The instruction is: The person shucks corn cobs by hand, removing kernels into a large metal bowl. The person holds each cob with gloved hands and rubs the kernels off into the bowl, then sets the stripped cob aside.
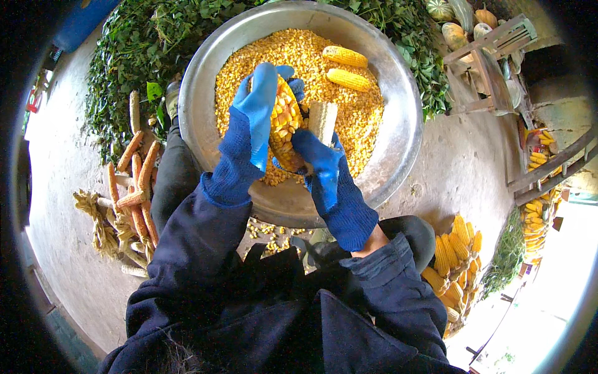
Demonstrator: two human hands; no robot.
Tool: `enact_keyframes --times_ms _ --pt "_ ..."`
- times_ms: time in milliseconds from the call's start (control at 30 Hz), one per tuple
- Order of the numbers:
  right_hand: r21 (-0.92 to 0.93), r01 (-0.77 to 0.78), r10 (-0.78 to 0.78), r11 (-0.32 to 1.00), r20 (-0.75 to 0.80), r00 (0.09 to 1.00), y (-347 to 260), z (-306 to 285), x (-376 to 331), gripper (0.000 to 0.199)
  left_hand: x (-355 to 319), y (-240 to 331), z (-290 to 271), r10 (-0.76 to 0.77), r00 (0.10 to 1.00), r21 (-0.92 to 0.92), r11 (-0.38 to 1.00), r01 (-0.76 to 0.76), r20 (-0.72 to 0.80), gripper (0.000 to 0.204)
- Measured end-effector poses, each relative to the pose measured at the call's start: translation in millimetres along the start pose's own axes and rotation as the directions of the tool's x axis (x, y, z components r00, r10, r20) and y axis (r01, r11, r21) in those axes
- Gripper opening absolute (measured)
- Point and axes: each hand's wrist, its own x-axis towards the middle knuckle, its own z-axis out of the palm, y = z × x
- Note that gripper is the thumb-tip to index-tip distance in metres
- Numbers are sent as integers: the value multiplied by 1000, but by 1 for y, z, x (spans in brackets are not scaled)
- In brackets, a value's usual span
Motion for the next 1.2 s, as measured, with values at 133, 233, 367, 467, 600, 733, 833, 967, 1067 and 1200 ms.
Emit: enact_keyframes --times_ms 133,233,367,467,600,733,833,967,1067,1200 --pt "-350 48 -37 936 39 999 6 -14 -3 46 -8 9 7 -22 1000 49 999 22 -3 32" --pt "-414 137 -119 900 71 990 9 -17 -6 46 -16 11 15 22 999 49 999 -21 -25 32" --pt "139 -56 45 989 75 996 8 -14 2 39 -20 17 24 31 999 207 978 -26 -23 34" --pt "601 -454 402 658 230 886 0 -17 14 45 -10 21 20 12 996 173 985 -27 87 36" --pt "486 -509 350 711 382 855 -17 -24 22 61 -8 42 -1 -108 951 -56 990 130 290 38" --pt "401 -491 347 773 381 857 -24 -22 22 61 -3 44 -11 -18 937 123 992 -27 348 45" --pt "301 -399 336 866 242 910 -17 -30 20 59 -7 52 1 -80 950 147 989 36 303 30" --pt "154 -277 261 948 120 958 -6 -29 19 53 9 42 -13 -185 975 210 965 158 119 21" --pt "53 -270 263 962 111 959 -16 -20 17 54 5 41 -6 -146 989 208 968 138 26 22" --pt "368 -392 289 843 304 908 -20 -19 24 56 6 29 -25 -87 964 -80 991 110 251 49"
